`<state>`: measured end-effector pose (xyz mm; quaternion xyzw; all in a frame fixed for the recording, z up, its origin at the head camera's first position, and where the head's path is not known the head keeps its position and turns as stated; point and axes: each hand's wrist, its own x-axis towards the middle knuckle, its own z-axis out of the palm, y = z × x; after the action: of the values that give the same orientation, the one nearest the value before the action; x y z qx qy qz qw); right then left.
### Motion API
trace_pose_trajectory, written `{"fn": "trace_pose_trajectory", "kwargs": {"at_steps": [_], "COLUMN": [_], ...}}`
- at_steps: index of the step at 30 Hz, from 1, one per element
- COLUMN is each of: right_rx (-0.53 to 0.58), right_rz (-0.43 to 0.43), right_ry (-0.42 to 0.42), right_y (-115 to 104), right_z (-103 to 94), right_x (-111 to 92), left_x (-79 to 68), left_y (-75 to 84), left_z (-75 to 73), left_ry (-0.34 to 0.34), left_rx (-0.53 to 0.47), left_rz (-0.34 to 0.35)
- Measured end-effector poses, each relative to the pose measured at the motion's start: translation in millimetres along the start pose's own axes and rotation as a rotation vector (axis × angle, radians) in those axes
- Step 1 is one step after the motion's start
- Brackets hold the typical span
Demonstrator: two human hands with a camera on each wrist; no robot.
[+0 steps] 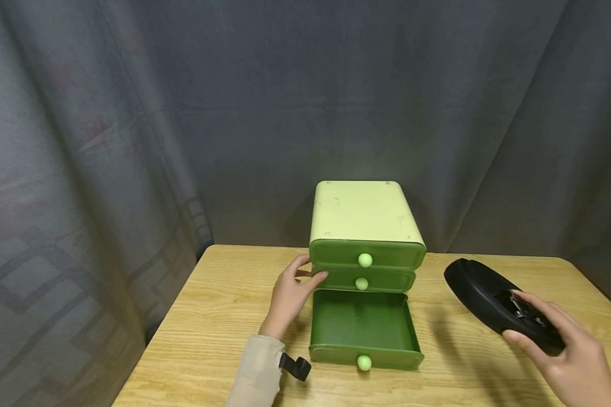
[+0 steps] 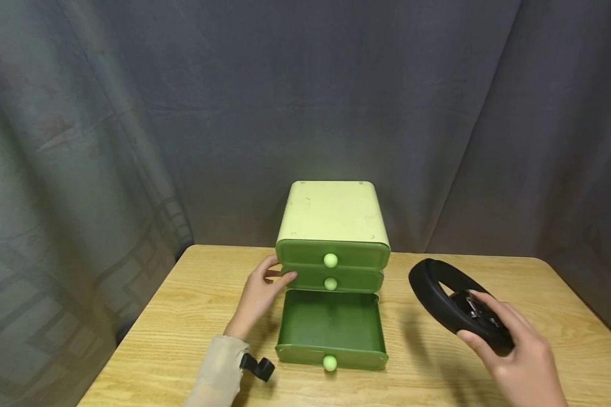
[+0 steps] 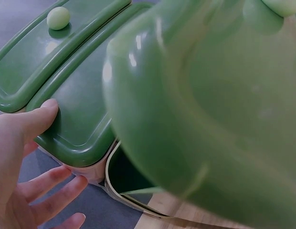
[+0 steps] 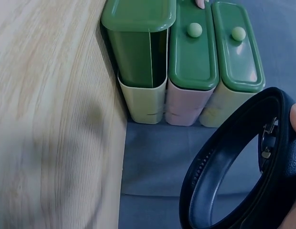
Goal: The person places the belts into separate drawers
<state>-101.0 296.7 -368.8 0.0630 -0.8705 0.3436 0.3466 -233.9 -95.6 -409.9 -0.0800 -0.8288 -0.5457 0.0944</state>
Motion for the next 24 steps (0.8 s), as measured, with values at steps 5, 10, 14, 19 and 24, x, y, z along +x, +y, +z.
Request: {"fn": "trace_pose_trajectory", "kwargs": {"at_steps": [5, 10, 14, 19, 24], "right_rx": [0.016, 0.004, 0.013, 0.026, 0.029], "right_rz": [-0.01, 0.005, -0.005, -0.014, -0.013], "right_ry": [-0.011, -0.035, -0.044, -0.047, -0.061], "right_y": [-2.9, -4.3, -6.5, -9.5, -11.1], "right_z": [1.2, 2.1, 2.6, 3.4, 4.2], "right_x": [-0.6, -2.5, -3.4, -4.3, -7.5], "left_x": [0.3, -0.7, -0.8, -0.4, -0.6], "left_y": [0.7, 0.5, 0.4, 0.8, -0.1], "left_z": [-0.1, -0.1, 0.3, -0.4, -0.8], "left_ry": [0.004, 0.004, 0.001, 0.008, 0.005], "left_rx": [0.002, -0.002, -0.001, -0.002, 0.0], "left_rz": [-0.001, -0.002, -0.002, 0.006, 0.004]}}
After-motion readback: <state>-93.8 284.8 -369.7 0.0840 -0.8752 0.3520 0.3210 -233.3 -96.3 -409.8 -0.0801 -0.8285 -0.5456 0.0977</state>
